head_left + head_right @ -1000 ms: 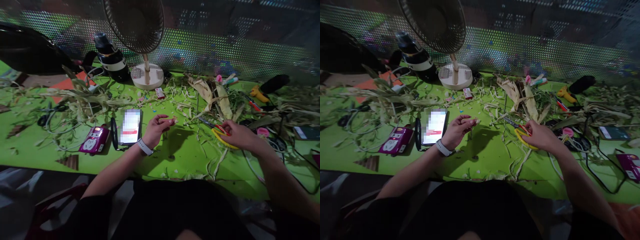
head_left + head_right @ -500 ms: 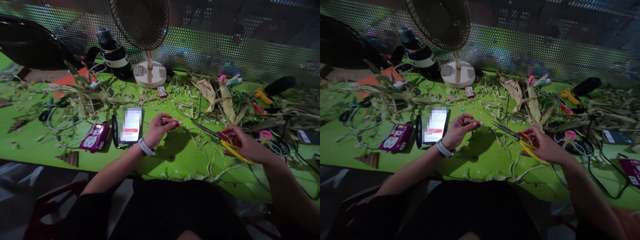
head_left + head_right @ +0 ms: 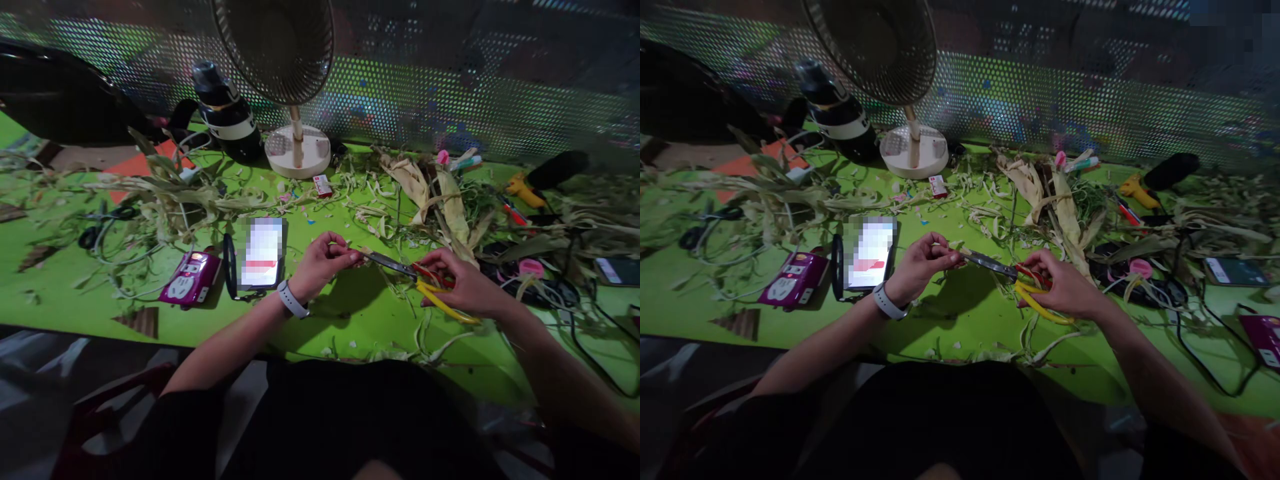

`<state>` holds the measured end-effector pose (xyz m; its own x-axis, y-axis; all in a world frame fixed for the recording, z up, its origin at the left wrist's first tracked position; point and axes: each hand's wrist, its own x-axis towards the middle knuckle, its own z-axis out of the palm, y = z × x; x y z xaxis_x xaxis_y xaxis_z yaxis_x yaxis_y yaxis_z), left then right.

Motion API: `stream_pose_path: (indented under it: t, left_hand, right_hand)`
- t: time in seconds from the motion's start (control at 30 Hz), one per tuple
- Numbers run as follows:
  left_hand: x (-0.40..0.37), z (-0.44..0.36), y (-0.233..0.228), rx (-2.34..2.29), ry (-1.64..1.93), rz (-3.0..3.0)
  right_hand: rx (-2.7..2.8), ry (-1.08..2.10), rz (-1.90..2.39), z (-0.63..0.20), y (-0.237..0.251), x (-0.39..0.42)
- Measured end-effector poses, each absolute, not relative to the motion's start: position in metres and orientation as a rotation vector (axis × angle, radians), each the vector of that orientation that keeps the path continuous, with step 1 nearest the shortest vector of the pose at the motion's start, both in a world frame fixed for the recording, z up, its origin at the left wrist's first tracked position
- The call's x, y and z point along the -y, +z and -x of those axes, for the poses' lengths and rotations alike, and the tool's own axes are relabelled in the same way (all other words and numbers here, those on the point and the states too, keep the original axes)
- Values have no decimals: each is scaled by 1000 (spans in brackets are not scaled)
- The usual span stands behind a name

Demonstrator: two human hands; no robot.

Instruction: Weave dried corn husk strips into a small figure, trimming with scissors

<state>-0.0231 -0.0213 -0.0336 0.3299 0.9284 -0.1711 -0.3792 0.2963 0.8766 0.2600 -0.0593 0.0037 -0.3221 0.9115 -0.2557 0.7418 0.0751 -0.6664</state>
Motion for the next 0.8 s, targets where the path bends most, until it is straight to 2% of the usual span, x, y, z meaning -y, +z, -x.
stream_pose_path:
  t: [0.8]
  left_hand:
    - [19,27,-28,-758,906,-877]
  right_hand:
    - [1911,1124,1586,-257,-2,64]
